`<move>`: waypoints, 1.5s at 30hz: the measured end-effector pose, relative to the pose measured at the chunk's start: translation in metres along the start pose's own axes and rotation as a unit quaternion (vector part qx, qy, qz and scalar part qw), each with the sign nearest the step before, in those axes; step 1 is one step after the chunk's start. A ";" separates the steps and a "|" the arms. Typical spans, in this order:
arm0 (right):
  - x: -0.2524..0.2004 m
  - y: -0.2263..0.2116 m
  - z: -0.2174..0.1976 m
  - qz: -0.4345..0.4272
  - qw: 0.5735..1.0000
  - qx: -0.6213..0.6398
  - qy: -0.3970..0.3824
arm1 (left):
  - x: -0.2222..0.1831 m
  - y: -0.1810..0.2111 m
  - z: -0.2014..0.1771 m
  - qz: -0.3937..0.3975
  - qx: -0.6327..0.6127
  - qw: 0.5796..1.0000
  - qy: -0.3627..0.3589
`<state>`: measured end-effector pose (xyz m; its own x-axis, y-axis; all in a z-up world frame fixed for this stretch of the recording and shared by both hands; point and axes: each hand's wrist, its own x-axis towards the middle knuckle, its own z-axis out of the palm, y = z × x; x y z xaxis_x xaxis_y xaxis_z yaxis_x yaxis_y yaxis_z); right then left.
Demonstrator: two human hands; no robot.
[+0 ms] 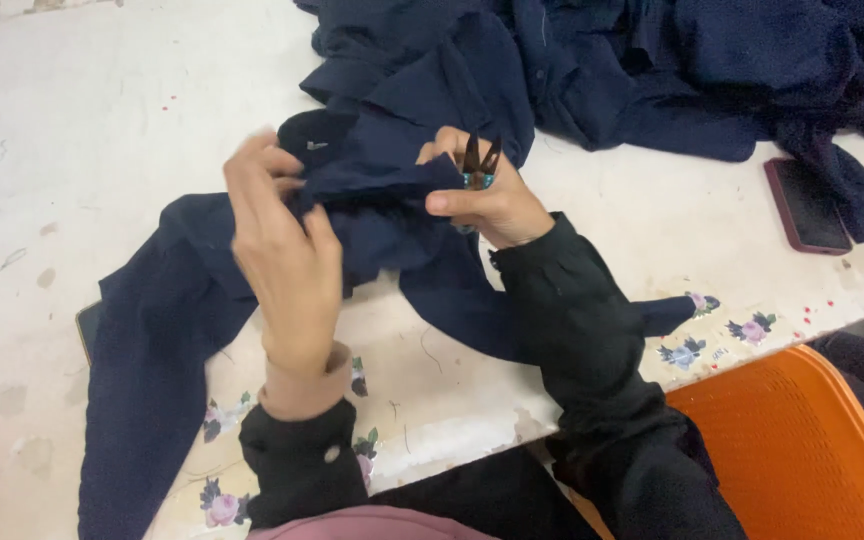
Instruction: Trimming loose threads from navy blue garments using thread snips at a sewing factory workstation.
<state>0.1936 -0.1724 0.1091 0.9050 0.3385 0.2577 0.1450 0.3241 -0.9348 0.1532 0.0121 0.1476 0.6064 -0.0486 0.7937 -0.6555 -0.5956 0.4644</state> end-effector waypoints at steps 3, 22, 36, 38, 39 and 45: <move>-0.003 -0.015 0.012 -0.076 0.984 -0.161 0.014 | -0.004 -0.032 0.007 -0.114 0.120 0.986 -0.030; -0.017 -0.023 -0.018 -0.198 0.969 -0.090 0.120 | -0.007 -0.027 0.022 -0.184 -0.094 0.978 -0.032; -0.002 -0.014 -0.016 -0.211 0.926 -0.127 0.286 | -0.006 -0.018 0.041 -0.207 -0.499 0.833 -0.117; -0.004 -0.015 -0.007 -0.202 0.939 -0.058 0.273 | -0.009 -0.009 0.040 -0.172 -0.453 0.863 -0.145; -0.006 -0.018 0.001 -0.179 0.951 0.017 0.251 | -0.011 -0.007 0.042 -0.163 -0.439 0.866 -0.176; -0.017 -0.028 0.005 -0.109 0.974 0.175 0.095 | -0.010 -0.014 0.043 -0.098 -0.376 0.901 -0.194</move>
<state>0.1720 -0.1834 0.1322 0.9301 0.0690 0.3607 0.2274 0.6629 -0.7133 0.1756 -0.0138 0.1162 0.7602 -0.3653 0.5373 -0.5491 0.0806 0.8318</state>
